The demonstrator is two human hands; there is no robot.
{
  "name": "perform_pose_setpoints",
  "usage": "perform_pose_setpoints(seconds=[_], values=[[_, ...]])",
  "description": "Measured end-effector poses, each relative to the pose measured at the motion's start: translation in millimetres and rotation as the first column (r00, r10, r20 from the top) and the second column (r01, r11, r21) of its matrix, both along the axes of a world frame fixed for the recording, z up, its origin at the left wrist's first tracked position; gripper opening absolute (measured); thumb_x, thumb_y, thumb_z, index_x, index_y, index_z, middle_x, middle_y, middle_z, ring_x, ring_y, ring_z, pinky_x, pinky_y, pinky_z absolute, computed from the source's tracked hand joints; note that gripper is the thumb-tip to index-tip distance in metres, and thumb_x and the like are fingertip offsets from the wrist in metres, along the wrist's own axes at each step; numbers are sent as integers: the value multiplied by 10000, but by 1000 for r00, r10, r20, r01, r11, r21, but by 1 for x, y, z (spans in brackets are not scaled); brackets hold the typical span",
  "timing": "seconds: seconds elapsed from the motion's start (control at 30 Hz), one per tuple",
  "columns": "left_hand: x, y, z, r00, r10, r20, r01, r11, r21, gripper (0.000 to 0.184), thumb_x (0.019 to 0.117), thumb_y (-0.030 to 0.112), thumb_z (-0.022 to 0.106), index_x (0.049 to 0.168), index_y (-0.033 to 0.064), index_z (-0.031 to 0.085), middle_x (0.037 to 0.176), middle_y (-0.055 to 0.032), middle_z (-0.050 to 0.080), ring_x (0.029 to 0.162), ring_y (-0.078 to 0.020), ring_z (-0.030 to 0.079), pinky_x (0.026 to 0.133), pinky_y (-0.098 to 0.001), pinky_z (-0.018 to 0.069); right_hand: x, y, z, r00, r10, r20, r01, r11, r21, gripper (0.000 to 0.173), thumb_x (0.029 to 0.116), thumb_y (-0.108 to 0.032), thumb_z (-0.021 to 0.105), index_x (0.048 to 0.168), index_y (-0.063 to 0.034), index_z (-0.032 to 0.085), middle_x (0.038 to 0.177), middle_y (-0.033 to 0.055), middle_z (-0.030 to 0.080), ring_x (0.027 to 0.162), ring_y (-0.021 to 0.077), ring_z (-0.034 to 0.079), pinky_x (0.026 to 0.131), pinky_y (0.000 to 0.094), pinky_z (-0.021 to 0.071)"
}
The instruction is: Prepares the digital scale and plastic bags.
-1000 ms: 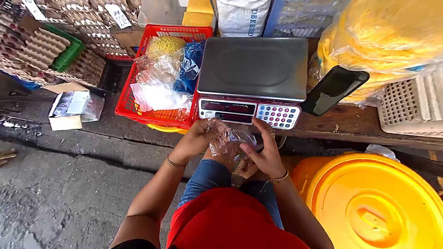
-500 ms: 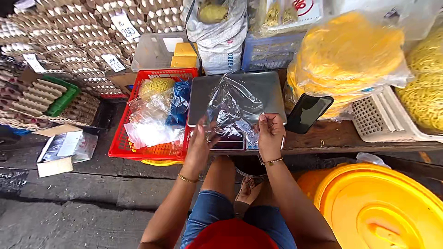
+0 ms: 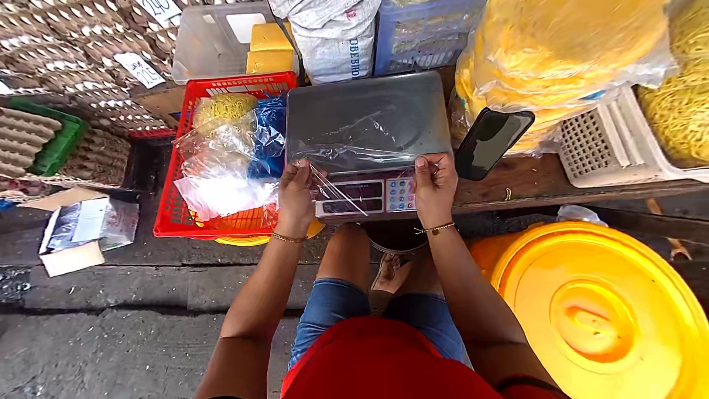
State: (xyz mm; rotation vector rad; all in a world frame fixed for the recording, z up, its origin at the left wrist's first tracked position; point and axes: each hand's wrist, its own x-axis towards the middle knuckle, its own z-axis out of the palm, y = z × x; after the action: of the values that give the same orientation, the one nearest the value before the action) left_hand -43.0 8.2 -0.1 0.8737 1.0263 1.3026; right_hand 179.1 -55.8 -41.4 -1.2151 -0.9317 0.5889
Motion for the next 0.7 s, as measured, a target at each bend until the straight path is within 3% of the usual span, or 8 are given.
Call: perform_pose_setpoints(seconds=[0.07,0.13,0.27,0.37,0.43,0.5,0.6,0.7], values=[[-14,19,7,990,-25,-140,32,998,52,130,1086,124,474,1012,123,581,762,50,629,651,-43,632,613,-192,563,13,10,4,998,-24,62,23,1000,11,45,1046,-118,540,1055,-77,527,672,-84,497,507,-26,449,503,152,423],[-26,32,10,960,-72,-271,104,989,105,54,1064,87,515,1111,103,535,789,32,632,663,-65,648,637,-221,581,22,17,9,978,-32,205,43,998,-50,93,1047,-125,534,1064,-35,547,649,-59,479,506,-4,441,510,177,414],[-42,33,7,856,-199,-477,234,972,14,429,994,-5,596,1369,34,391,854,-55,656,720,-127,697,707,-299,617,31,-2,29,829,204,520,30,914,-406,277,1062,-200,539,1295,-50,543,692,111,601,533,250,559,510,450,479],[-44,33,9,862,-223,-455,240,971,-20,573,978,-19,613,1453,46,299,935,-95,681,786,-163,732,761,-325,633,34,-5,42,773,259,580,35,895,-445,481,1040,-273,588,1461,-70,476,941,170,698,795,357,671,695,568,530],[-41,39,14,849,-230,-475,252,968,-19,663,978,15,633,1505,81,236,944,-107,687,770,-174,731,735,-325,632,37,15,50,745,228,627,61,912,-405,491,1025,-284,596,1438,-32,516,1117,212,684,1002,391,666,865,583,519],[-36,51,22,807,-225,-546,266,964,-4,731,960,24,666,1531,91,215,954,-113,659,740,-173,715,704,-320,627,38,48,59,679,222,699,101,916,-388,489,1025,-321,586,1388,5,555,1209,260,647,1119,439,627,954,601,483],[-36,72,30,695,-291,-657,366,930,-24,601,948,-21,628,1480,61,362,1107,-158,607,833,-190,674,764,-346,597,37,94,65,584,331,742,155,852,-501,568,1005,-383,620,1396,24,560,1408,324,508,1368,515,422,1094,656,357],[-44,82,29,619,-380,-688,481,875,-51,395,936,-64,579,1312,53,603,1253,-113,594,852,-124,639,769,-298,568,33,115,63,530,403,746,133,829,-543,265,946,-152,654,1149,17,682,1282,296,585,1312,484,474,1040,665,377]])
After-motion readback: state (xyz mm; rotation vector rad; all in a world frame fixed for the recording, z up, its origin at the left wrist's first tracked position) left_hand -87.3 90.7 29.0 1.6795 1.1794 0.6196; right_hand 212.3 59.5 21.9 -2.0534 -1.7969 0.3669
